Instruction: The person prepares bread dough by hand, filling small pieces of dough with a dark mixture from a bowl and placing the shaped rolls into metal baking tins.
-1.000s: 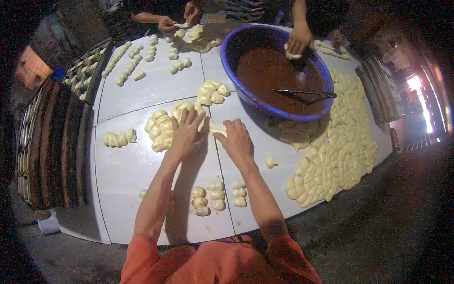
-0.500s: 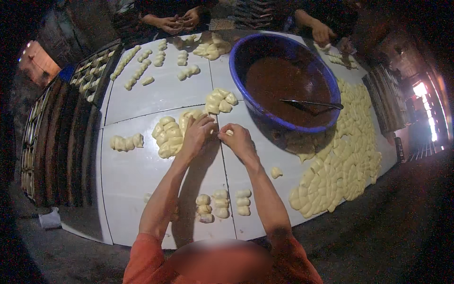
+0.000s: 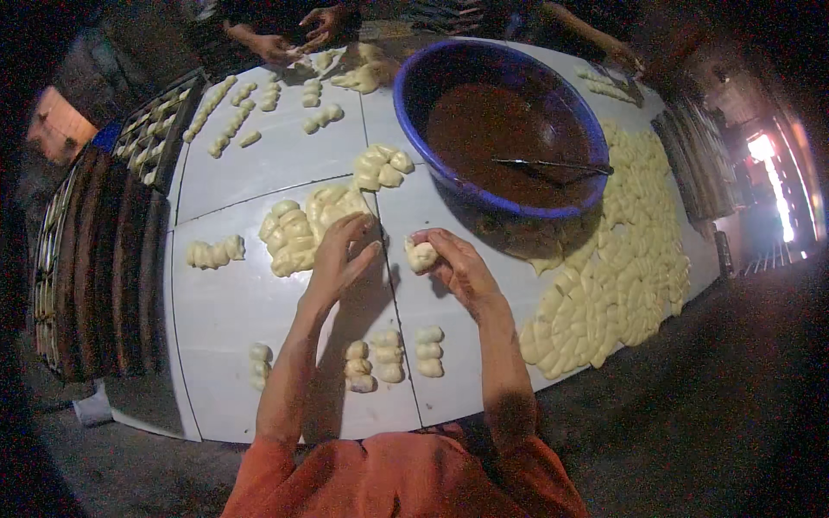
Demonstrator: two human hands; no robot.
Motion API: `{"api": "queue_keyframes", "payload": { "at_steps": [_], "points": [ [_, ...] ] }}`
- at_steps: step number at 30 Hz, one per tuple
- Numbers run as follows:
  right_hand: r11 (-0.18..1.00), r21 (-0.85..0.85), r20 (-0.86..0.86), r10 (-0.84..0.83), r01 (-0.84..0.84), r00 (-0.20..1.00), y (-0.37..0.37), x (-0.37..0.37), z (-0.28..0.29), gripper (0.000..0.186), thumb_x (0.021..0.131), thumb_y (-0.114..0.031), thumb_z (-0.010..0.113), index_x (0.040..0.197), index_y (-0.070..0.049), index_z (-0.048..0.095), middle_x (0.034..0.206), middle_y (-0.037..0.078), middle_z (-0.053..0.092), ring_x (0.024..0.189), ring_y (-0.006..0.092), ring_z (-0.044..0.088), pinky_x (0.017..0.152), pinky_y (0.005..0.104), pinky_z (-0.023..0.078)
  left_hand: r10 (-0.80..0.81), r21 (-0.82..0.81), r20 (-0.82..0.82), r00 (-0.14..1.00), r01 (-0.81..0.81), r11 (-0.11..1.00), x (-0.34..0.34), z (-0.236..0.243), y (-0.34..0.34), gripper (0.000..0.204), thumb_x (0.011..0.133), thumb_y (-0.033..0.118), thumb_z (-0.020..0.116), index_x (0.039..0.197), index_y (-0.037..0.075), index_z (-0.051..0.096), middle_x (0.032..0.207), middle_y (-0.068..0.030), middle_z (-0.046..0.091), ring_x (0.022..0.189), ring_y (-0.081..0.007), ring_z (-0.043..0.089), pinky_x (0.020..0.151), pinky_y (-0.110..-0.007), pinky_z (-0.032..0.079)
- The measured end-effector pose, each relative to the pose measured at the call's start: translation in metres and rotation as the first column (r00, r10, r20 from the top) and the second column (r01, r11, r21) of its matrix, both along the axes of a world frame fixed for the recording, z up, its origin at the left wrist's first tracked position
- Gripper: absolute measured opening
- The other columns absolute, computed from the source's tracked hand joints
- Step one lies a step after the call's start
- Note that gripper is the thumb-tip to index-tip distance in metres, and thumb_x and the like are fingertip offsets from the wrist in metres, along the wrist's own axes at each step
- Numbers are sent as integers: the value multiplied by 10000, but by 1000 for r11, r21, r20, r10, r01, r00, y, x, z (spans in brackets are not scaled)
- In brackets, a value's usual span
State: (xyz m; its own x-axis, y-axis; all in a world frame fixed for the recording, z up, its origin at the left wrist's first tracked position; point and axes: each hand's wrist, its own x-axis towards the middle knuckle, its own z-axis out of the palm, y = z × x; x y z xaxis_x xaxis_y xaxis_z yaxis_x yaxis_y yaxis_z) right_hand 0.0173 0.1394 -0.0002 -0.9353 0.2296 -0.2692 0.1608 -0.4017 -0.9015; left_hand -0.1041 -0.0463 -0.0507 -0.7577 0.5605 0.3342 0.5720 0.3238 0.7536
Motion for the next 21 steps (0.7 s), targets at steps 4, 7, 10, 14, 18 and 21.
{"api": "queue_keyframes", "payload": {
  "at_steps": [4,7,10,14,18,21],
  "points": [
    [990,-109,98,95,-84,991,-5,19,-10,370,1012,-319,563,1220,-17,612,1134,43,623,945,65,576,768,199,461,-15,15,364,931,10,1000,49,44,4,514,782,308,822,1172,5,681,1076,-155,694,912,-259,676,760,-356,546],
    [995,18,-54,103,-102,993,-17,22,-17,318,981,-140,608,1265,-6,565,1093,71,662,937,90,629,802,234,539,-14,39,434,901,-3,999,57,42,4,423,795,254,817,1109,-9,712,993,-128,726,780,-206,684,709,-320,549],
    [994,104,-15,23,-22,1000,-19,29,-24,296,949,-127,662,1213,-11,594,1048,69,679,915,96,640,775,226,542,-120,118,706,698,52,992,60,46,-2,289,881,148,717,1095,-46,704,936,-106,727,820,-126,663,722,-275,533],
    [987,142,-68,-65,74,996,-30,38,-26,254,920,-136,709,1130,-16,634,1010,47,675,899,101,628,807,245,521,-245,323,805,541,-53,945,75,33,-4,333,919,134,674,1204,-35,642,1016,-80,694,906,-134,649,829,-257,512],
    [978,71,-142,-185,196,972,-31,42,-24,294,880,-84,741,1132,-11,611,976,34,661,908,109,621,846,256,506,-178,403,718,673,-193,895,96,28,11,495,955,190,651,1382,-10,498,1288,-174,596,1069,-214,637,919,-314,507],
    [970,97,-155,-205,221,966,-31,46,0,344,872,-69,747,1164,-19,570,1001,50,657,928,124,623,872,263,499,56,462,377,925,-240,854,101,35,35,530,951,199,652,1410,-3,478,1321,-201,583,1177,-298,603,985,-372,478]
  ]
}}
